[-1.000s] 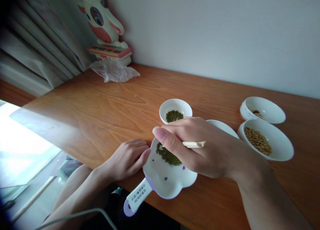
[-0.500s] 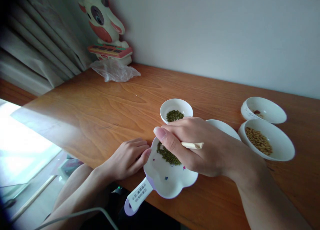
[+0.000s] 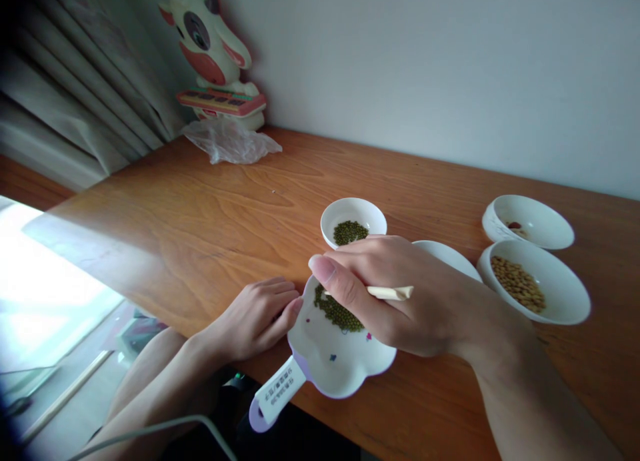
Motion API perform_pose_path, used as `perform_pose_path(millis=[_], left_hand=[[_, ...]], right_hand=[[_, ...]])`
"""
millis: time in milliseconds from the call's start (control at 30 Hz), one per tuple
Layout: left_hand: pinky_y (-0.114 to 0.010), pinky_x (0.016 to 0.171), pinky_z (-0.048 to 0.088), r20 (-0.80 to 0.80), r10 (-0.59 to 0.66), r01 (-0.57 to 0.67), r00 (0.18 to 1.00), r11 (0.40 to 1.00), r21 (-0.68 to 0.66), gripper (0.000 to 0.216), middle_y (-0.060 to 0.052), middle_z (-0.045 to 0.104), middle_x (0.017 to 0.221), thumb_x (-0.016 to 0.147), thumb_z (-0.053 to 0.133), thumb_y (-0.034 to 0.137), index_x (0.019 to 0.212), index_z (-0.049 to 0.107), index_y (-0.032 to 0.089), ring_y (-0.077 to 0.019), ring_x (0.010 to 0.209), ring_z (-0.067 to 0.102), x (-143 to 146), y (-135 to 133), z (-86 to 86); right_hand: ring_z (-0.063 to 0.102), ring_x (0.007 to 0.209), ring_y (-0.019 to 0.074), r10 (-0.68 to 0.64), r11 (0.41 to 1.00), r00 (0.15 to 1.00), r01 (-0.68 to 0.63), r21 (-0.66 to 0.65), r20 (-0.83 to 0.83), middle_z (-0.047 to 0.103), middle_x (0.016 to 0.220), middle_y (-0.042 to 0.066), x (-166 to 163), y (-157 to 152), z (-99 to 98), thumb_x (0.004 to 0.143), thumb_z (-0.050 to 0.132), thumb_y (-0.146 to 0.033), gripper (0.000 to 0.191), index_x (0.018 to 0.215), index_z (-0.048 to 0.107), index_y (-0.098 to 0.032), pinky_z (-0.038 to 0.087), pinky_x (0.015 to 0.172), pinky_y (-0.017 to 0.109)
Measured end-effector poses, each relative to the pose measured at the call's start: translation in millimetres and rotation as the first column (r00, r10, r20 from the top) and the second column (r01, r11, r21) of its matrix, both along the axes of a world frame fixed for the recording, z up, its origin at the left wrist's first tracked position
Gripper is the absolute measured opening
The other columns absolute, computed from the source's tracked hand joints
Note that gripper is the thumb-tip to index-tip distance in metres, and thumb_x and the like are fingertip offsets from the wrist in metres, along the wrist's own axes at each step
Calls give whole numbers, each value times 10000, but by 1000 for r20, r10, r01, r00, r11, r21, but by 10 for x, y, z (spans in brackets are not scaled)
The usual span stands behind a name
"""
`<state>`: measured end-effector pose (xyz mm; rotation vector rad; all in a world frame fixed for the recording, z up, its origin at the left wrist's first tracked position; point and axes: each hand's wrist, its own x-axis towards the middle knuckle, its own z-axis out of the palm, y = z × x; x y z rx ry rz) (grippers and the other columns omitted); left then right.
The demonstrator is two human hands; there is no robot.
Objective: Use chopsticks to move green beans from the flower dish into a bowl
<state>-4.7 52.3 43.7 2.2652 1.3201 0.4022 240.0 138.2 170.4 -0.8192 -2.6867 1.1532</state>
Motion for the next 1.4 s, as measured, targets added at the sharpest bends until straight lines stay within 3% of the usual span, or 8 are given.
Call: perform_pose_path(millis=[400,733,933,1100,1400], left_hand=[[-319,730,433,-9,-3,3,1000,1000,24,419,-33,645,854,1143,300,355,820,523,206,-189,772,567,10,2,-27],[-320,745,446,-50,-18,19,999,1000,20,428,-41,658,876,1144,289,353,814,517,205,-192,793,583,-34,-2,-57],[-319,758,445,-44,-16,17,999,999,32,430,-42,648,875,1148,286,348,816,519,206,-193,803,582,-53,-3,-91],[-325,757,437,-41,-17,19,999,999,44,430,-36,637,855,1147,283,343,810,514,209,-191,784,566,-19,6,-77],[-322,741,437,-9,3,-3,1000,1000,19,430,-33,634,854,1144,290,349,823,539,207,-187,772,564,-22,-6,-77]], right_hand=[[540,697,158,-16,999,1000,17,-35,26,598,740,1,3,1,-37,1125,345,-473,463,817,570,-212,419,735,336],[537,657,170,-66,998,998,66,-22,-13,598,720,12,59,18,-54,1105,344,-541,499,814,601,-228,421,657,346],[591,631,196,-226,969,953,242,58,-200,652,719,40,368,59,-3,1090,304,-603,554,856,658,-247,445,629,377],[567,563,195,-402,895,899,425,131,-171,630,655,39,494,128,103,1061,308,-680,588,894,678,-254,408,558,377],[552,558,204,-390,911,912,402,95,-123,612,627,41,477,132,125,1041,298,-709,588,893,651,-264,392,543,379]])
